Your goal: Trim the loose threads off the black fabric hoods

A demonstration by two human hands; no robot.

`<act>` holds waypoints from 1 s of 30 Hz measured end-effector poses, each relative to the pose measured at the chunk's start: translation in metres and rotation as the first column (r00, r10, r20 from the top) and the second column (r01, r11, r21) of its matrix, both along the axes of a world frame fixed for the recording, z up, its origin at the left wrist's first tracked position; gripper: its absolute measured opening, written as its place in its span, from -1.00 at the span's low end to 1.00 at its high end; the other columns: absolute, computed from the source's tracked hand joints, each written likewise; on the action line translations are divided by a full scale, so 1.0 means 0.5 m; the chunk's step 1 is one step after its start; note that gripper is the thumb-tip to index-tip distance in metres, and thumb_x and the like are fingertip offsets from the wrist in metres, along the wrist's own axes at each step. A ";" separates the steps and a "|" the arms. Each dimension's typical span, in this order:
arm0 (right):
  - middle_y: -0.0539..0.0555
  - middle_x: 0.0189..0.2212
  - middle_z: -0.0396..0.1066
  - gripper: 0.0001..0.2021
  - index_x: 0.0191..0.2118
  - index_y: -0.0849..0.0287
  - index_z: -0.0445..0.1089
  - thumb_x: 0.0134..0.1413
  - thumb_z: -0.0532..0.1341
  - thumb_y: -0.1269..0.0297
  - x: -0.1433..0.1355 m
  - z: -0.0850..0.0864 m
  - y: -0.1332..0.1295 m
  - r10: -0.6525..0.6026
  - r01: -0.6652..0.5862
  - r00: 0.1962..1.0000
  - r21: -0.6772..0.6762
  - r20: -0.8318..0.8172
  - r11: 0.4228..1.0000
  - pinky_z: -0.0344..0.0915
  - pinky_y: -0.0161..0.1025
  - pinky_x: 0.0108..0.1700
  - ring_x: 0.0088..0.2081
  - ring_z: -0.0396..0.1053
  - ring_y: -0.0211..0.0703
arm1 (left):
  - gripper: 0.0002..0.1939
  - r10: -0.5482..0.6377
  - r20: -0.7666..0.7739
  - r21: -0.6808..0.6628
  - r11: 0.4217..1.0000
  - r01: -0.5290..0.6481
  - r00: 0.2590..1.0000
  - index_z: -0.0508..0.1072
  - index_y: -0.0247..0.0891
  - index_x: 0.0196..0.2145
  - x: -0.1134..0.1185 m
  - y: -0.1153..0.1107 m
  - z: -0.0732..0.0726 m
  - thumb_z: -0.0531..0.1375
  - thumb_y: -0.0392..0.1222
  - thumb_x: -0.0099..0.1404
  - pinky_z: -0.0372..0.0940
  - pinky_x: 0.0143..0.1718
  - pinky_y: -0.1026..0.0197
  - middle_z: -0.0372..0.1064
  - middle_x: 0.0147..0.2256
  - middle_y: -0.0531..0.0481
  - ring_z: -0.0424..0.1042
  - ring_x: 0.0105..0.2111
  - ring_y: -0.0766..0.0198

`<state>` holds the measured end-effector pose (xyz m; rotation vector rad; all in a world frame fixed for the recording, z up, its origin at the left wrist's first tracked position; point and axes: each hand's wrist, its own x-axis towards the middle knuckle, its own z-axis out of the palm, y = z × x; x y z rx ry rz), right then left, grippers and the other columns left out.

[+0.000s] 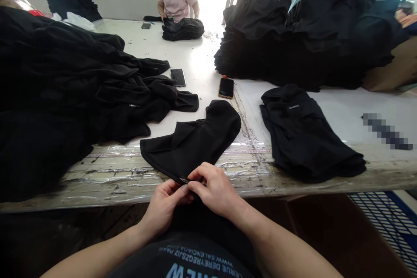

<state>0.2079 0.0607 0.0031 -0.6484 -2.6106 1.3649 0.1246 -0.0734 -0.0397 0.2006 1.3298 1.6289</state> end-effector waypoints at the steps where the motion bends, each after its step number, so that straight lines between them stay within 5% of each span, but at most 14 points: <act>1: -0.01 -0.46 0.39 -0.93 -0.40 0.17 0.45 -0.05 0.22 0.43 -0.001 0.000 0.000 -0.003 0.002 1.000 -0.008 -0.004 1.000 0.21 -0.34 -0.45 -0.46 0.30 -0.29 | -0.73 0.004 0.004 -0.002 1.000 -0.004 1.000 0.52 -0.36 -0.32 0.000 0.000 0.001 0.34 -0.09 0.08 0.33 -0.36 0.27 0.46 -0.42 -0.05 0.41 -0.45 0.32; 11: -0.01 -0.44 0.39 -0.92 -0.35 0.17 0.46 0.00 0.22 0.43 0.004 -0.005 -0.001 -0.003 0.003 1.000 -0.045 -0.016 0.999 0.22 -0.32 -0.41 -0.45 0.30 -0.29 | -0.72 0.086 0.046 0.020 0.996 -0.087 0.995 0.45 -0.37 -0.31 -0.020 -0.008 0.015 0.31 -0.09 0.12 0.36 -0.39 0.26 0.43 -0.39 -0.05 0.44 -0.43 0.30; 18: 0.01 -0.40 0.36 -0.86 -0.30 0.15 0.47 -0.03 0.24 0.46 -0.003 0.003 -0.011 0.050 -0.045 0.997 0.070 -0.062 0.996 0.23 -0.31 -0.38 -0.40 0.30 -0.26 | -0.73 0.050 0.058 0.064 0.997 -0.053 0.997 0.50 -0.36 -0.30 -0.013 -0.011 0.000 0.32 -0.11 0.11 0.34 -0.35 0.27 0.47 -0.39 -0.08 0.43 -0.41 0.29; 30: -0.02 -0.45 0.37 -0.91 -0.40 0.17 0.45 -0.03 0.23 0.48 -0.011 0.001 -0.006 0.026 -0.026 0.999 0.008 -0.020 1.000 0.19 -0.33 -0.42 -0.45 0.29 -0.29 | -0.71 0.040 0.073 0.032 0.999 -0.043 0.997 0.49 -0.40 -0.30 -0.011 -0.009 0.001 0.34 -0.13 0.09 0.36 -0.36 0.26 0.47 -0.38 -0.08 0.44 -0.42 0.30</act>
